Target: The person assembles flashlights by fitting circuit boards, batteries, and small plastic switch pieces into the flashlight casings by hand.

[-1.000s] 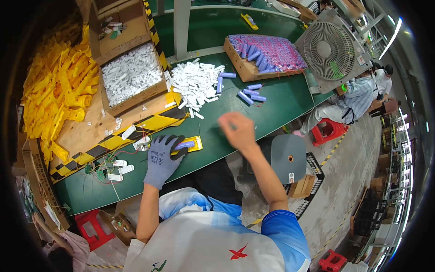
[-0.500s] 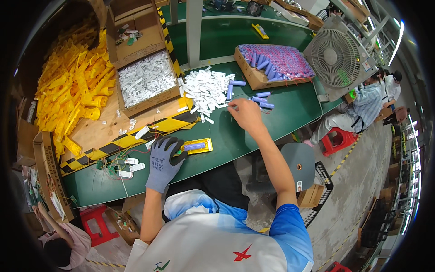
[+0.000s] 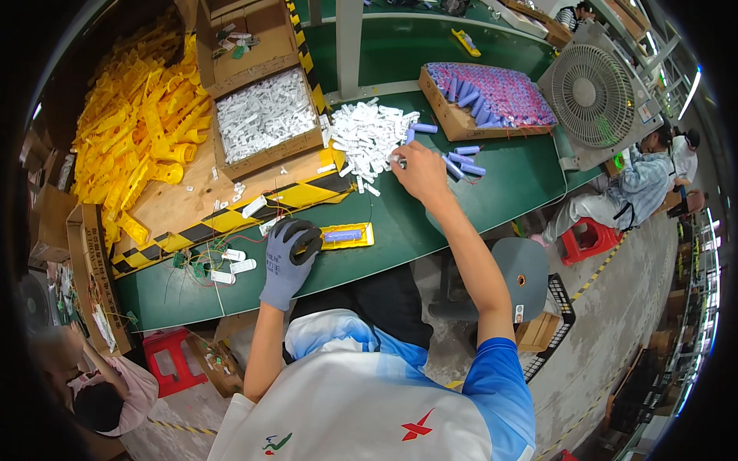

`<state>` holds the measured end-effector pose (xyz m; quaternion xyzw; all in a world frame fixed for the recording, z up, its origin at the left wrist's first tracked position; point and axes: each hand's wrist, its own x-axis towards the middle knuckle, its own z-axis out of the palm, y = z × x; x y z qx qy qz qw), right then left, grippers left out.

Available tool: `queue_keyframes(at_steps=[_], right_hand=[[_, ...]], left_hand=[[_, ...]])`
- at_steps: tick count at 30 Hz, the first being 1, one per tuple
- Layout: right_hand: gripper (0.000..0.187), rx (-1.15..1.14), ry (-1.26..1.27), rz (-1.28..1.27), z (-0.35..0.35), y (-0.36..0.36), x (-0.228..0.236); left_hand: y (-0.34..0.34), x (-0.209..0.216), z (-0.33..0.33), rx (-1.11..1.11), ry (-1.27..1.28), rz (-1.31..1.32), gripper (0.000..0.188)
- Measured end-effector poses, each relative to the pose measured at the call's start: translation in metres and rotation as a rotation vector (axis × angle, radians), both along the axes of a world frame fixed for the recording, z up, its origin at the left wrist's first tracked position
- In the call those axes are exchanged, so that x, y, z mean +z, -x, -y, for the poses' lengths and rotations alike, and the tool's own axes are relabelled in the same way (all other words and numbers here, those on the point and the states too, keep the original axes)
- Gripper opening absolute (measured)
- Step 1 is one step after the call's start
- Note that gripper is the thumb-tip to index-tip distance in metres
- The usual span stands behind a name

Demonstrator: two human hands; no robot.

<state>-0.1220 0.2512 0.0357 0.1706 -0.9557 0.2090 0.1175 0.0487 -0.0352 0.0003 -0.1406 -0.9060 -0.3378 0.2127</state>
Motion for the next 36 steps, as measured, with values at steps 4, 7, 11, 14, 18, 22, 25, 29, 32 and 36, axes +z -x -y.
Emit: queue_keyframes(at_steps=[4,7,11,14,18,22,25,29,32,36], right_hand=[[0.021,-0.033,0.009,-0.051,0.003,0.007,0.002],[0.022,0.004,0.038,0.014,-0.003,0.011,0.0],[0.021,0.051,0.082,-0.001,-0.005,0.009,-0.003],[0.02,0.003,0.078,0.041,-0.003,0.006,-0.003],[0.024,0.027,0.092,0.044,0.0,0.007,-0.004],[0.035,-0.07,-0.015,0.041,0.01,0.006,0.006],[0.038,-0.129,-0.103,-0.025,0.012,0.013,0.002],[0.04,-0.144,-0.087,0.035,0.002,0.016,0.002],[0.04,-0.058,-0.064,0.045,-0.002,0.021,0.0],[0.033,-0.016,0.007,0.075,-0.002,0.02,0.002]], left_hand=[[0.002,0.002,-0.002,0.01,-0.013,-0.011,0.026],[0.001,0.004,-0.004,-0.003,0.008,-0.016,0.028],[-0.001,0.009,-0.006,0.001,0.022,-0.008,0.037],[-0.003,0.013,-0.007,-0.011,0.03,0.0,0.045],[-0.005,0.014,-0.005,-0.03,0.028,0.044,0.056],[-0.004,0.007,-0.002,-0.025,-0.009,0.092,0.065],[-0.004,0.009,-0.002,-0.016,-0.01,0.092,0.068],[-0.02,0.02,-0.01,0.081,-0.058,-0.013,0.063],[-0.055,0.021,-0.015,0.306,-0.247,-0.106,0.052],[-0.06,0.044,-0.029,0.489,-0.313,0.399,0.049]])
